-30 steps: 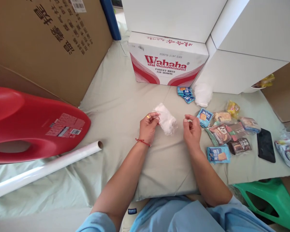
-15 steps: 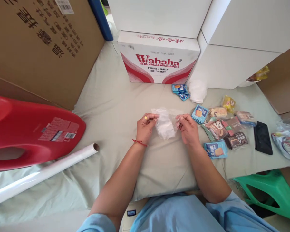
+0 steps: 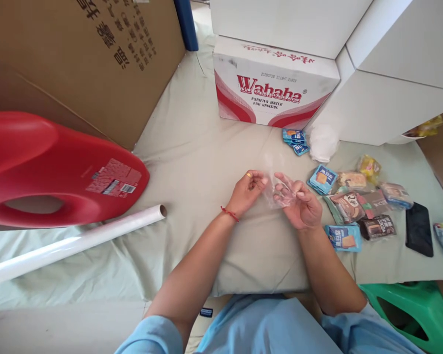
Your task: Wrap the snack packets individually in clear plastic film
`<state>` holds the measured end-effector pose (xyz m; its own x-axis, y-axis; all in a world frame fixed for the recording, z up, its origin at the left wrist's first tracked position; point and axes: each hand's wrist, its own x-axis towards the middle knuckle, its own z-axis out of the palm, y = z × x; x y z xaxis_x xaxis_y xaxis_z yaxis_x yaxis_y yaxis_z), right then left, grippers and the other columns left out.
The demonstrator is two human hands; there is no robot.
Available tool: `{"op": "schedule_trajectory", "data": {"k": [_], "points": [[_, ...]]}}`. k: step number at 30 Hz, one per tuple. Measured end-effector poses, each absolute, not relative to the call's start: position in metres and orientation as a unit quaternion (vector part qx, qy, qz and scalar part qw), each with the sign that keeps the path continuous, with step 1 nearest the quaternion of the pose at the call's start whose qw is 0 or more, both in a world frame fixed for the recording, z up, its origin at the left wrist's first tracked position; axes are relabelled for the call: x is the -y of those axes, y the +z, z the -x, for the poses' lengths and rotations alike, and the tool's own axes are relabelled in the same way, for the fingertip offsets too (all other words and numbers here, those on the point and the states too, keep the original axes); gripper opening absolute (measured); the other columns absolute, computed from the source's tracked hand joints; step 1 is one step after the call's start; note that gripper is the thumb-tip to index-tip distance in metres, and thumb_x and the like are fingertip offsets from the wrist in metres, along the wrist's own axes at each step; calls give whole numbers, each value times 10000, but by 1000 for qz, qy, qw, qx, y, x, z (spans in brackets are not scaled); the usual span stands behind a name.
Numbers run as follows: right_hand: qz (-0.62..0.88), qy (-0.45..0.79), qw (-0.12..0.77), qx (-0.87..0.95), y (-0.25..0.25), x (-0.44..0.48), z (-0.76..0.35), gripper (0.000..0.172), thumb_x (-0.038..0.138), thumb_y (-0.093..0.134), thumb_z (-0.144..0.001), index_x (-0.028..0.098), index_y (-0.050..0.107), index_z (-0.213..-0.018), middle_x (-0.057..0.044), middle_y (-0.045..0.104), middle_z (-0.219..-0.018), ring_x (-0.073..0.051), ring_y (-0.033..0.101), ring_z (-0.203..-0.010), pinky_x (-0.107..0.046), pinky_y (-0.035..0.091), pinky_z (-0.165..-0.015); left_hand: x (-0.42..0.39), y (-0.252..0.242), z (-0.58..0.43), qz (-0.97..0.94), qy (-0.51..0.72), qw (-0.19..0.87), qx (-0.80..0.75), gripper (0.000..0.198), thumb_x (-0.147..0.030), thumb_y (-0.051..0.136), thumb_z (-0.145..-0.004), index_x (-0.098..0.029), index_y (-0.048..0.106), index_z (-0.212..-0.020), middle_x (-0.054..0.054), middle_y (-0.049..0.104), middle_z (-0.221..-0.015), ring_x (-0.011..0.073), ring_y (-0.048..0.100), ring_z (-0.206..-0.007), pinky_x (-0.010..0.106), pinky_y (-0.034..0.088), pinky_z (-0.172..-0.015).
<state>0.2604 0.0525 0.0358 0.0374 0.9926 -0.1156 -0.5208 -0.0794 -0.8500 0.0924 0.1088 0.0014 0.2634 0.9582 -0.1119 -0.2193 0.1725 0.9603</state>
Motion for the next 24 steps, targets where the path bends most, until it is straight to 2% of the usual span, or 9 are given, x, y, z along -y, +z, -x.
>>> {"op": "schedule_trajectory", "data": {"k": [3, 6, 10, 14, 16, 18, 20, 22, 24], "points": [[398, 610, 608, 317, 35, -53, -259, 279, 387, 754, -726, 230, 526, -683, -66, 679, -1369, -233, 660, -1034, -427, 567, -859, -115, -2, -90, -403, 489, 669, -387, 367, -447, 915, -688, -194, 676, -807, -4, 646, -783, 132, 574, -726, 254, 447, -643], [416, 551, 664, 288, 33, -57, -264, 251, 365, 759, -725, 243, 539, -717, -55, 686, -1344, -216, 659, -1034, -411, 577, -881, -122, -4, -85, -315, 563, 659, -388, 334, -338, 912, -640, -208, 648, -800, -9, 661, -843, 115, 583, -756, 240, 462, -665], [424, 506, 717, 223, 25, -64, -272, 209, 291, 775, -694, 244, 576, -734, -22, 720, -1154, -157, 643, -905, -308, 585, -778, -132, -1, -75, -242, 601, 662, -376, 330, -227, 870, -602, -224, 585, -769, -8, 662, -889, 116, 607, -803, 246, 508, -718], [512, 536, 628, 238, 13, -64, -271, 191, 265, 760, -680, 211, 577, -678, -9, 664, -858, -106, 535, -671, -207, 461, -547, -141, -1, -61, -185, 628, 666, -357, 305, -94, 740, -555, -226, 525, -725, 8, 658, -875, 141, 640, -843, 258, 529, -729], [580, 516, 558, 293, 10, -62, -270, 155, 300, 739, -703, 210, 615, -731, -12, 651, -830, -118, 520, -649, -222, 437, -523, -144, -2, -56, -179, 637, 658, -360, 302, -55, 678, -535, -219, 493, -707, 4, 634, -853, 126, 623, -799, 251, 518, -711], [638, 403, 550, 359, 11, -58, -270, 186, 346, 701, -761, 223, 667, -897, -28, 669, -926, -158, 586, -758, -268, 509, -629, -144, -1, -55, -202, 635, 653, -360, 298, -41, 642, -528, -215, 473, -700, -4, 597, -820, 110, 581, -740, 248, 496, -685], [652, 242, 580, 423, 18, -53, -271, 319, 396, 640, -848, 254, 666, -1132, -62, 665, -1145, -218, 641, -1027, -350, 558, -848, -140, 2, -59, -246, 623, 653, -355, 285, -39, 622, -524, -214, 474, -693, -7, 563, -790, 105, 529, -693, 250, 461, -656], [628, 145, 584, 493, 25, -49, -270, 478, 456, 612, -897, 285, 600, -1343, -95, 596, -1368, -276, 566, -1307, -445, 501, -1056, -133, 7, -66, -298, 604, 653, -347, 258, -48, 615, -520, -214, 492, -675, -5, 539, -757, 111, 487, -666, 258, 423, -636], [607, 129, 548, 561, 29, -48, -266, 623, 482, 676, -872, 290, 542, -1449, -112, 585, -1413, -317, 497, -1401, -512, 419, -1159, -125, 12, -73, -348, 580, 658, -332, 223, -72, 622, -523, -216, 515, -656, 0, 517, -723, 122, 454, -656, 272, 395, -635]]}}
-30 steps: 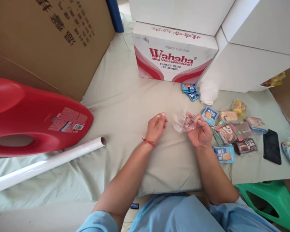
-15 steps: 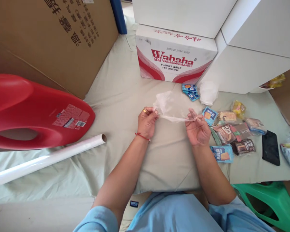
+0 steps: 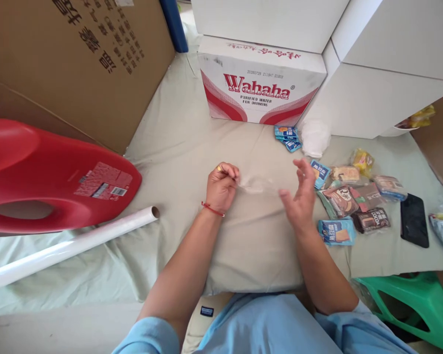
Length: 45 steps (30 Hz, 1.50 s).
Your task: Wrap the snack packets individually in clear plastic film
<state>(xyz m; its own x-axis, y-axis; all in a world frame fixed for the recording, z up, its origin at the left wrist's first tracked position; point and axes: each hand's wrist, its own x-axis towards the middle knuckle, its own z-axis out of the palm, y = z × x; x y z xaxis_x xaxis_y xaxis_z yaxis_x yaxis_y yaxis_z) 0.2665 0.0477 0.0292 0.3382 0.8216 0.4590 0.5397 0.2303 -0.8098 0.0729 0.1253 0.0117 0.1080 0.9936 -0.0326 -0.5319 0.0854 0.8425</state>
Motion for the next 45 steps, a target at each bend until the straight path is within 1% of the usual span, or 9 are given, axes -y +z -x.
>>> {"op": "schedule_trajectory", "data": {"k": [4, 7, 12, 17, 23, 34, 38, 41, 45], "points": [[620, 151, 488, 596, 22, -51, -264, 349, 397, 710, -878, 270, 697, -1203, -76, 700, -976, -315, 576, -1201, -523, 422, -1134, -115, 15, -79, -407, 551, 667, -295, 241, -145, 669, -515, -219, 629, -741, 3, 492, -752, 141, 421, -702, 279, 366, -663], [645, 214, 534, 503, 13, -56, -269, 171, 402, 680, -903, 253, 717, -978, -34, 677, -870, -237, 624, -936, -425, 521, -961, -116, 12, -77, -448, 550, 626, -323, 449, -149, 746, -491, -231, 725, -932, -1, 494, -853, 141, 419, -755, 263, 364, -682], [587, 387, 662, 259, 15, -64, -274, 290, 412, 809, -726, 229, 644, -879, 64, 565, -660, -104, 524, -571, -218, 460, -527, -126, -1, -75, -430, 574, 534, -447, 228, -239, 821, -665, -234, 719, -869, -32, 439, -776, 112, 386, -662, 259, 348, -654], [558, 507, 642, 138, 22, -68, -280, 471, 366, 901, -557, 224, 566, -856, 135, 419, -535, -44, 372, -409, -139, 237, -337, -140, -9, -69, -283, 632, 525, -495, 281, -382, 790, -765, -228, 575, -859, -93, 414, -637, 77, 332, -504, 235, 281, -517], [616, 480, 599, 178, 24, -67, -282, 378, 421, 842, -672, 217, 580, -853, 136, 380, -504, -43, 331, -357, -147, 190, -299, -146, -5, -55, -259, 657, 377, -599, 149, -269, 665, -820, -204, 540, -868, -105, 484, -641, 49, 404, -493, 203, 328, -514], [706, 393, 469, 357, 15, -61, -295, 266, 488, 666, -811, 236, 589, -782, 88, 415, -487, -118, 393, -393, -246, 255, -383, -75, 11, -11, -315, 501, 375, -713, 197, -317, 656, -807, -216, 545, -934, -103, 472, -644, 88, 450, -456, 238, 386, -487], [729, 326, 381, 466, 11, -53, -303, 215, 440, 617, -837, 227, 643, -828, 40, 527, -558, -162, 520, -515, -265, 348, -496, -42, 15, 18, -492, 377, 210, -756, 415, -183, 721, -688, -176, 608, -1088, 50, 616, -1002, 186, 647, -773, 397, 551, -801], [726, 300, 347, 512, 14, -48, -303, 234, 439, 579, -863, 224, 667, -891, 25, 566, -599, -180, 570, -581, -273, 367, -550, -35, 37, 13, -656, 343, 24, -672, 344, -89, 593, -756, -184, 686, -1073, 130, 639, -1142, 284, 638, -1090, 505, 481, -1022], [711, 279, 348, 544, 20, -43, -299, 279, 458, 549, -894, 218, 683, -939, 21, 571, -608, -191, 580, -602, -289, 379, -587, -49, 58, -25, -809, 251, 49, -529, 277, -117, 503, -905, -226, 740, -996, 92, 754, -1099, 275, 651, -1175, 476, 471, -1042]]}}
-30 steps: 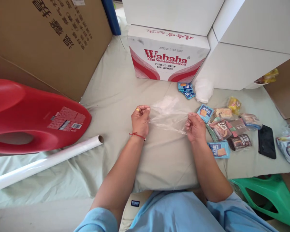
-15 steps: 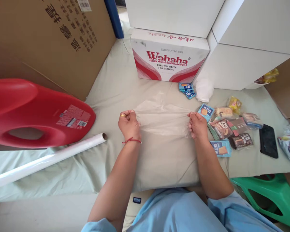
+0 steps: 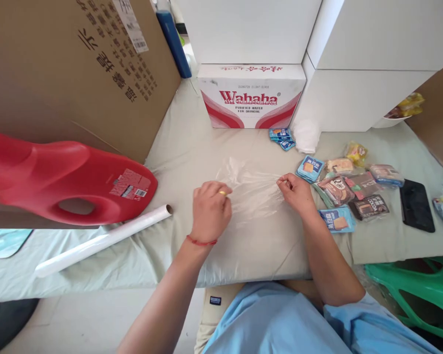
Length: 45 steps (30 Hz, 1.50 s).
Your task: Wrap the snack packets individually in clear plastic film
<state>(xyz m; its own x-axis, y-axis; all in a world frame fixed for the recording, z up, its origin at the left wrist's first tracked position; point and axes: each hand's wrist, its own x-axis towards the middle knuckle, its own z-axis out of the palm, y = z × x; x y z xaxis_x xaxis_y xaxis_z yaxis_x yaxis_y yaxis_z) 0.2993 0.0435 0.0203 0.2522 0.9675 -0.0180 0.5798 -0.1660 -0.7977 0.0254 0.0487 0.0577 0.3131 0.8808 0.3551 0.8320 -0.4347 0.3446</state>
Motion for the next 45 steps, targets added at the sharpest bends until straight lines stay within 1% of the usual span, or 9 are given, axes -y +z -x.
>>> {"op": "schedule_trajectory", "data": {"k": [5, 8, 14, 17, 21, 26, 34, 39, 45], "points": [[744, 205, 349, 531, 21, -24, -307, 336, 469, 513, -943, 204, 694, -1044, 22, 566, -584, -215, 593, -615, -324, 409, -650, -67, 27, -53, -794, 134, 97, -585, 543, -364, 353, -1059, -181, 531, -1539, 153, 541, -1602, 310, 453, -1519, 620, 262, -1273], [771, 150, 315, 533, 19, 0, -317, 363, 440, 527, -949, 182, 681, -1153, 11, 583, -619, -233, 594, -642, -347, 421, -673, -65, 3, -49, -764, 95, 107, -629, 621, -415, 242, -1082, -176, 373, -1640, 155, 408, -1691, 312, 361, -1583, 732, 138, -1276], [719, 10, 350, 600, 45, 20, -306, 286, 353, 515, -1012, 192, 666, -1193, -121, 686, -1032, -260, 639, -899, -399, 524, -784, -59, -11, -42, -750, 142, 99, -638, 631, -460, 306, -1077, -138, 427, -1606, 195, 350, -1710, 356, 287, -1615, 766, 99, -1264], [642, 14, 355, 679, 58, 1, -282, 265, 302, 470, -1056, 211, 707, -1131, -128, 709, -1068, -270, 627, -1007, -435, 534, -913, -57, -11, -39, -742, 242, 48, -623, 583, -415, 388, -1062, -106, 513, -1539, 236, 418, -1666, 364, 300, -1610, 705, 109, -1292], [584, 78, 239, 772, 42, -28, -260, 379, 338, 455, -1069, 179, 706, -1305, -147, 713, -1305, -308, 578, -1250, -473, 486, -1096, -51, -5, -38, -840, 221, 61, -492, 483, -356, 368, -1081, -215, 590, -1486, 143, 613, -1537, 265, 437, -1549, 608, 85, -1335], [652, 94, 105, 745, 1, -29, -269, 591, 437, 356, -1089, 172, 465, -1606, -140, 445, -1668, -342, 366, -1553, -580, 260, -1281, -52, 3, -47, -827, 93, 104, -545, 614, -450, 239, -1098, -216, 341, -1657, 143, 386, -1699, 290, 364, -1588, 746, 13, -1283], [714, 47, 153, 682, 7, -24, -285, 634, 459, 323, -1090, 117, 442, -1610, -197, 352, -1706, -358, 286, -1599, -595, 243, -1282, -61, 8, -44, -767, 106, 153, -615, 653, -450, 213, -1090, -168, 290, -1675, 158, 305, -1735, 287, 271, -1627, 709, 147, -1289], [595, 85, 111, 791, 10, -22, -266, 609, 463, 369, -1091, 184, 446, -1627, -114, 309, -1740, -319, 223, -1631, -572, 174, -1322, -64, 7, -29, -794, 52, 127, -592, 617, -470, 249, -1087, -249, 354, -1653, 104, 306, -1740, 306, 252, -1632, 786, 49, -1257], [588, 124, 152, 785, -3, -24, -287, 557, 445, 363, -1089, 157, 590, -1508, -161, 480, -1638, -304, 419, -1532, -514, 347, -1262, -59, 3, -16, -805, 24, 98, -584, 641, -535, 283, -1078, -290, 308, -1670, 94, 260, -1755, 309, 244, -1634, 783, 90, -1256]]}}
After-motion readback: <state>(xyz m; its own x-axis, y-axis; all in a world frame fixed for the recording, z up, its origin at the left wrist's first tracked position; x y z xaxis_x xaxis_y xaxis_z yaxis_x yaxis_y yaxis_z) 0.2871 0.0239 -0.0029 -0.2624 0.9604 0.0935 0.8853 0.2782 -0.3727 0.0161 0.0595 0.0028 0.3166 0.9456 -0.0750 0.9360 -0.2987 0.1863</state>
